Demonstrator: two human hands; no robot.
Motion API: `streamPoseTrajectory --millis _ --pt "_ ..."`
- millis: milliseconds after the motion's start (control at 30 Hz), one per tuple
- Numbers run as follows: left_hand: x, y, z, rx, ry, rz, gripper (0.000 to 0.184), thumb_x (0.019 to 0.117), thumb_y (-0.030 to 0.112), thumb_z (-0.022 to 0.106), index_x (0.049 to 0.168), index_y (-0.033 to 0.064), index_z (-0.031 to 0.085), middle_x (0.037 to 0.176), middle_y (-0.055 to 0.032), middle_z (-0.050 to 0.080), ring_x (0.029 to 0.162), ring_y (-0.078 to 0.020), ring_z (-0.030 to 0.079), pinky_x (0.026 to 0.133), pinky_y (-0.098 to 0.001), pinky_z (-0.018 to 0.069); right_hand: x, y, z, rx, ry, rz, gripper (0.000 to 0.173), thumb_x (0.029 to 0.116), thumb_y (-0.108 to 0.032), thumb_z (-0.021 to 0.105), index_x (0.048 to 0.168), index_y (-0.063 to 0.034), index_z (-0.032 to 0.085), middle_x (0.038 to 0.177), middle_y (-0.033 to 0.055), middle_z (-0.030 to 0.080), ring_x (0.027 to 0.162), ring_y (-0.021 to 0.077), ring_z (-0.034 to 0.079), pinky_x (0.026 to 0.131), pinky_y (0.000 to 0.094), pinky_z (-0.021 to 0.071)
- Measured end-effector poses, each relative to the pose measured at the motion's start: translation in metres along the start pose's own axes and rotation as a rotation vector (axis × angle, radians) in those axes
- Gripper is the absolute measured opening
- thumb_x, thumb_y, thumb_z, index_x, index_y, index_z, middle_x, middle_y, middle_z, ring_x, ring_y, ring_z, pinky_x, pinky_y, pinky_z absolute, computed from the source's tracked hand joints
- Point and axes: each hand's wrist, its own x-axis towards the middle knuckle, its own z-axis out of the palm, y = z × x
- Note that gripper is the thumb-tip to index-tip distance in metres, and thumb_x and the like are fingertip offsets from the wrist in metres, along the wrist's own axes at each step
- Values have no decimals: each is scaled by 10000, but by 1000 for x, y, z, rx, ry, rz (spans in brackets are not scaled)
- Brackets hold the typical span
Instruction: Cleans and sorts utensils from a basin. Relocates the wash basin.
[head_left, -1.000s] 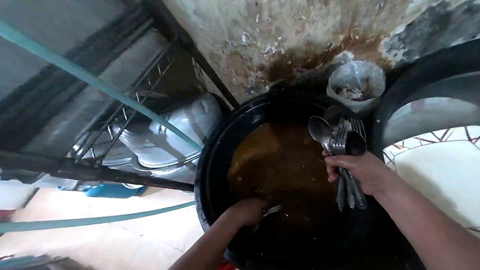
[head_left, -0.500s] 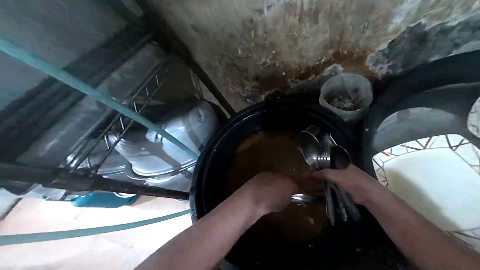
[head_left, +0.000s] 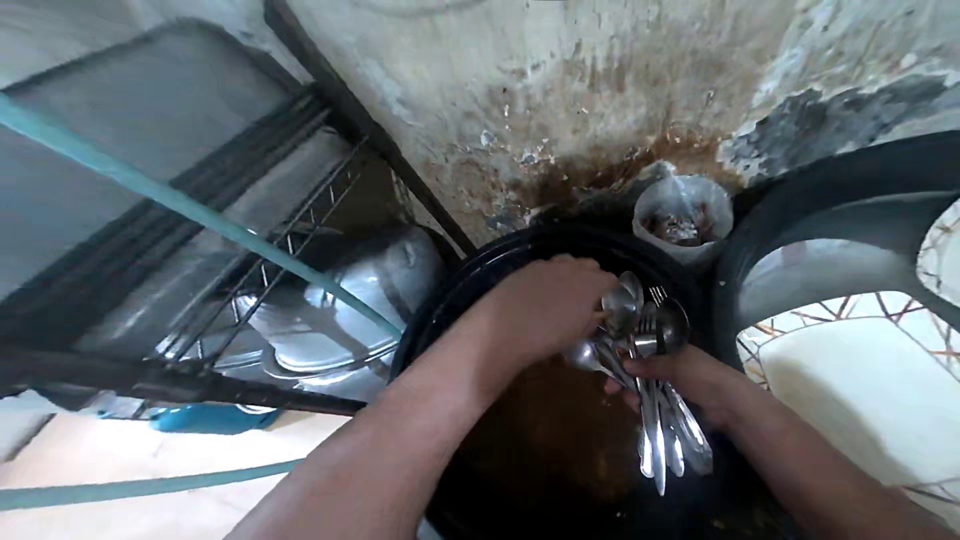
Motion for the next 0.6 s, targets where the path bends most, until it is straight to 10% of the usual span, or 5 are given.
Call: streamPoseTrajectory --millis 133,267,600 --pt "-32 -44 32 -187 114 -393 315 1031 201 614 1325 96 659 1319 -174 637 1225 -353 621 1034 -581 493 0 1 4 -98 140 -60 61 1005 -38 604 1037 -2 642 783 67 686 580 112 624 559 232 555" --pt "-51 -71 146 -234 -410 -801 451 1041 368 573 1305 10 646 1321 -251 628 1246 -433 595 1036 -636 463 -3 0 7 -84 170 -166 56 983 4 612 947 -4 655 723 54 673 567 91 605 551 194 520" --pt "-24 10 218 -487 -455 -686 428 1093 261 441 1450 40 525 1415 -227 576 1283 -419 580 1047 -603 474 -4 4 -1 135 58 -227 145 963 -80 551 894 -41 673 759 65 645 640 162 636 668 337 609"
